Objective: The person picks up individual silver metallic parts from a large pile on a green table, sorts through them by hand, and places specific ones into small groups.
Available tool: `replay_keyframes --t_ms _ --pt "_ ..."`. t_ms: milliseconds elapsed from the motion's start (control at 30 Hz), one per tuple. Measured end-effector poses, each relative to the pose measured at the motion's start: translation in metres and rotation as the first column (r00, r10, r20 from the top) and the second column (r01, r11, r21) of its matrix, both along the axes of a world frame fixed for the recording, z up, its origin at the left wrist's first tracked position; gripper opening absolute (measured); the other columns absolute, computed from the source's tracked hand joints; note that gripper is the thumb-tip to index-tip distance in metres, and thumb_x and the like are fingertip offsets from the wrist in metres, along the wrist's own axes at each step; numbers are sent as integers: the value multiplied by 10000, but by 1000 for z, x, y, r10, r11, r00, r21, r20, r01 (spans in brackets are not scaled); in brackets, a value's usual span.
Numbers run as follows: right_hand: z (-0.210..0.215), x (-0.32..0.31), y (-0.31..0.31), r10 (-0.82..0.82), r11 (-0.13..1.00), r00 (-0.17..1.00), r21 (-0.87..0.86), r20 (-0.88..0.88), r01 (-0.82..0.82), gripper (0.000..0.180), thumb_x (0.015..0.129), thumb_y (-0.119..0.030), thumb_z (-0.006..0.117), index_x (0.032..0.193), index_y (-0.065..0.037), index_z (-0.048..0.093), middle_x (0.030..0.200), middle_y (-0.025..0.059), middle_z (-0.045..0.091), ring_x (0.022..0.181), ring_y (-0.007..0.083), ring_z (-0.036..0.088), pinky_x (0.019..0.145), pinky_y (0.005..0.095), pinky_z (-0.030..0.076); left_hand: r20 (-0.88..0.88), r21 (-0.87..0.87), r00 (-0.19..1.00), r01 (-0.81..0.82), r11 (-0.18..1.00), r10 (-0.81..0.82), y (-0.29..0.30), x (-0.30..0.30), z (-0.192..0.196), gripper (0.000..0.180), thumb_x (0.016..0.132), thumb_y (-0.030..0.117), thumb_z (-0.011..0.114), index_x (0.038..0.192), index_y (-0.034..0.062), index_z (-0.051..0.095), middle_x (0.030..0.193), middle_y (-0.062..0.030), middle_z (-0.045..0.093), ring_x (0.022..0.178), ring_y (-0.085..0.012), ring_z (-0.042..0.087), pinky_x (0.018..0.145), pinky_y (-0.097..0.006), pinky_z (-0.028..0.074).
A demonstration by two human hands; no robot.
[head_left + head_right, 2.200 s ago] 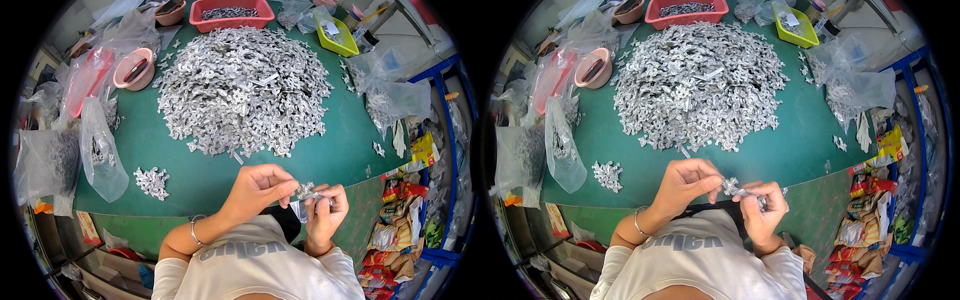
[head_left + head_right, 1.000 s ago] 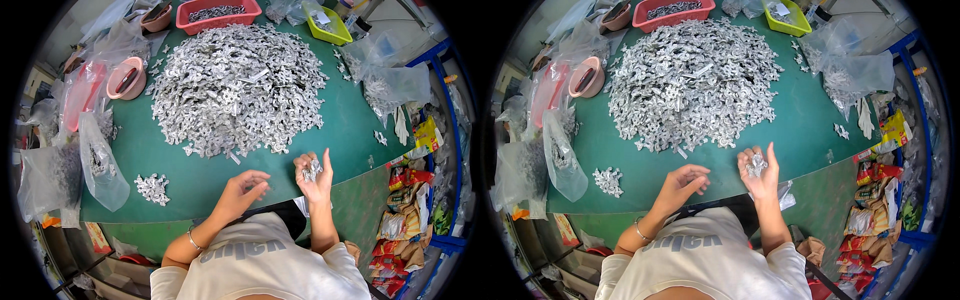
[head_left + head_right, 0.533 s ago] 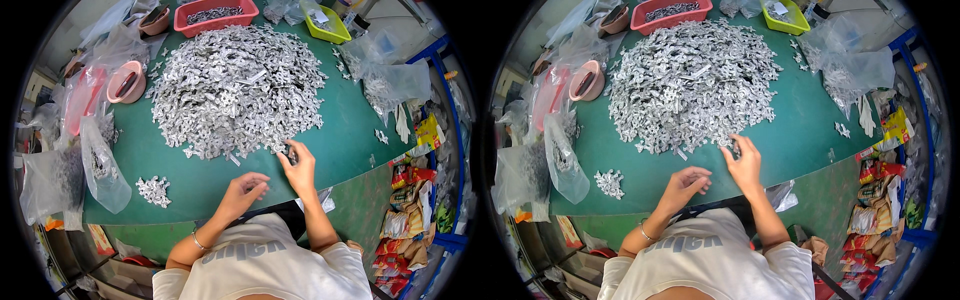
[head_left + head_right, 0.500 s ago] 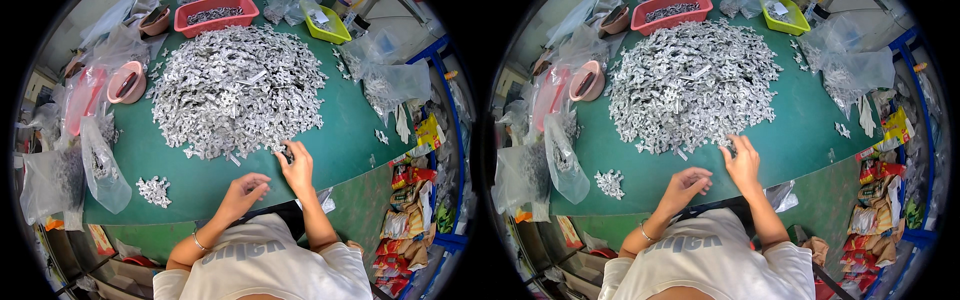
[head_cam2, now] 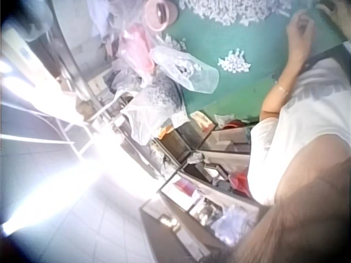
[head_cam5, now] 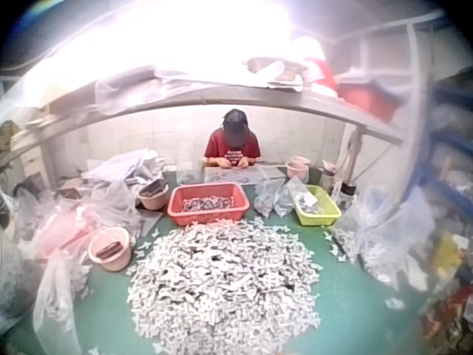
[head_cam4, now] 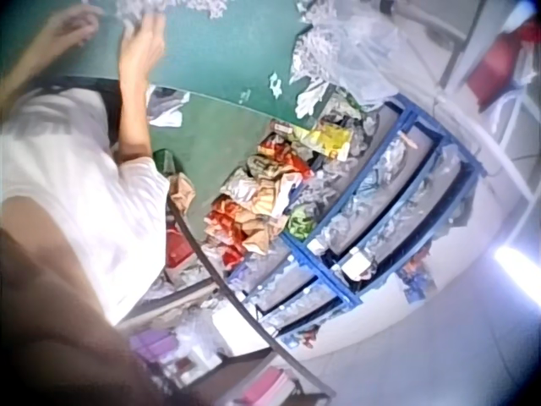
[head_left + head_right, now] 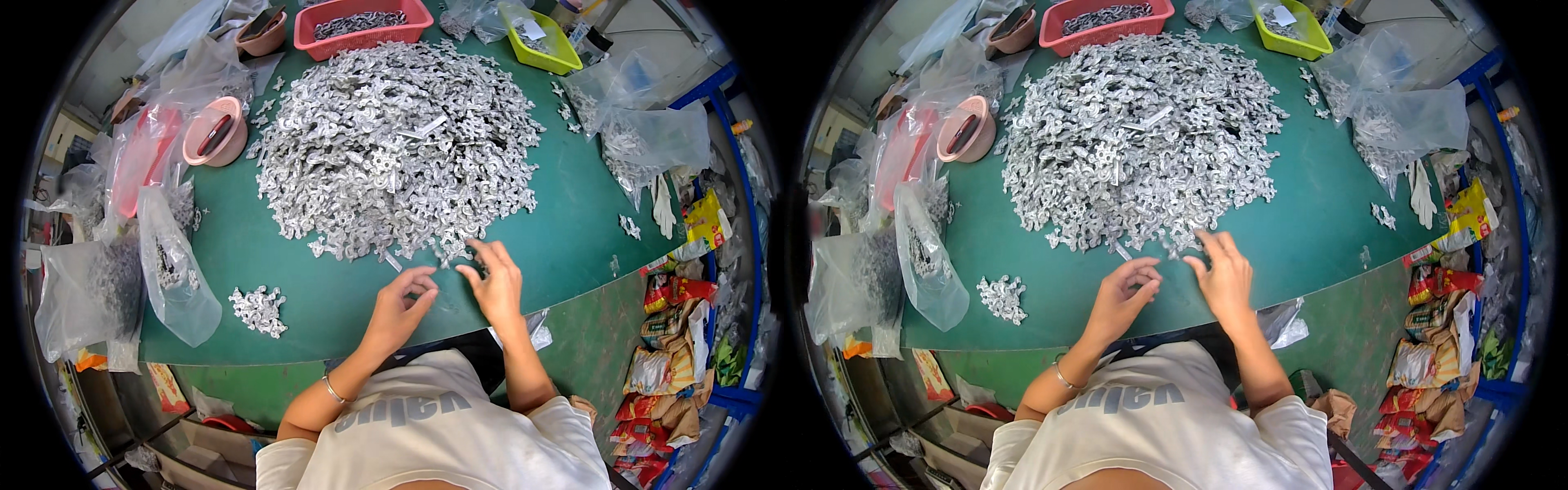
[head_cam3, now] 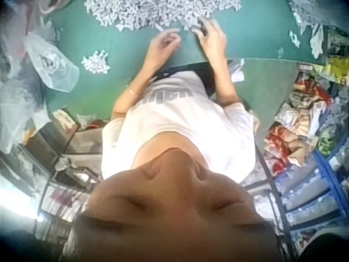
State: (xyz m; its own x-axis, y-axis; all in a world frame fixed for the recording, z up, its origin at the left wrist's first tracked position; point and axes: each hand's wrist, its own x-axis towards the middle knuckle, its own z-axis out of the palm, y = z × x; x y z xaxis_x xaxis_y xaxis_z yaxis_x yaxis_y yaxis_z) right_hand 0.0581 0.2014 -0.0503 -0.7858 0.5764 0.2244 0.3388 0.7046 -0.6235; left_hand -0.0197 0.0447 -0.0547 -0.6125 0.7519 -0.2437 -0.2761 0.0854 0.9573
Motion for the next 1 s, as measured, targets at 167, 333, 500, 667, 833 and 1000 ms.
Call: replay_keyframes --t_ms 167,333,500,667,833,1000 --pt "-9 -6 -5 12 998 999 63 40 -15 285 668 -60 687 935 -81 589 879 85 543 663 274 570 576 354 447 -227 -97 971 -101 990 77 4 0 0 353 793 -24 563 1135 4 481 956 -56 526 785 -86 525 611 -211 468" --pt "-11 -2 3 -46 991 998 128 50 39 205 695 -47 661 882 -63 578 889 86 554 639 292 567 563 370 441 -417 -144 906 -150 978 77 5 -2 0 392 747 -46 594 1116 49 506 972 -77 519 748 -114 538 583 -217 465" --pt "-19 1 8 3 996 999 87 32 -6 159 714 -42 630 862 -44 572 817 96 566 701 297 578 571 377 444 -455 -145 890 -118 982 40 6 -1 1 382 746 -42 596 1108 48 514 969 -85 534 747 -119 546 589 -224 468" --pt "-7 3 1 9 985 991 -170 -131 -31 122 692 11 634 794 -12 571 775 112 584 664 277 576 571 319 447 -334 -125 940 -119 985 71 6 0 3 336 787 -18 574 1114 13 503 989 -91 547 782 -124 557 628 -242 491" --pt "29 7 -16 154 986 914 5 -376 -164 137 654 77 635 761 9 582 767 118 579 630 249 570 554 298 454 299 196 949 -163 967 100 3 -4 29 273 832 17 540 1093 -53 505 958 -139 568 786 -152 579 661 -269 516" --pt "53 15 -21 311 950 879 123 -362 -286 182 627 78 654 793 19 611 818 119 598 660 256 582 575 304 470 184 189 979 -121 974 86 -6 -6 46 206 839 5 528 1029 -71 547 933 -126 578 765 -143 581 661 -255 500"
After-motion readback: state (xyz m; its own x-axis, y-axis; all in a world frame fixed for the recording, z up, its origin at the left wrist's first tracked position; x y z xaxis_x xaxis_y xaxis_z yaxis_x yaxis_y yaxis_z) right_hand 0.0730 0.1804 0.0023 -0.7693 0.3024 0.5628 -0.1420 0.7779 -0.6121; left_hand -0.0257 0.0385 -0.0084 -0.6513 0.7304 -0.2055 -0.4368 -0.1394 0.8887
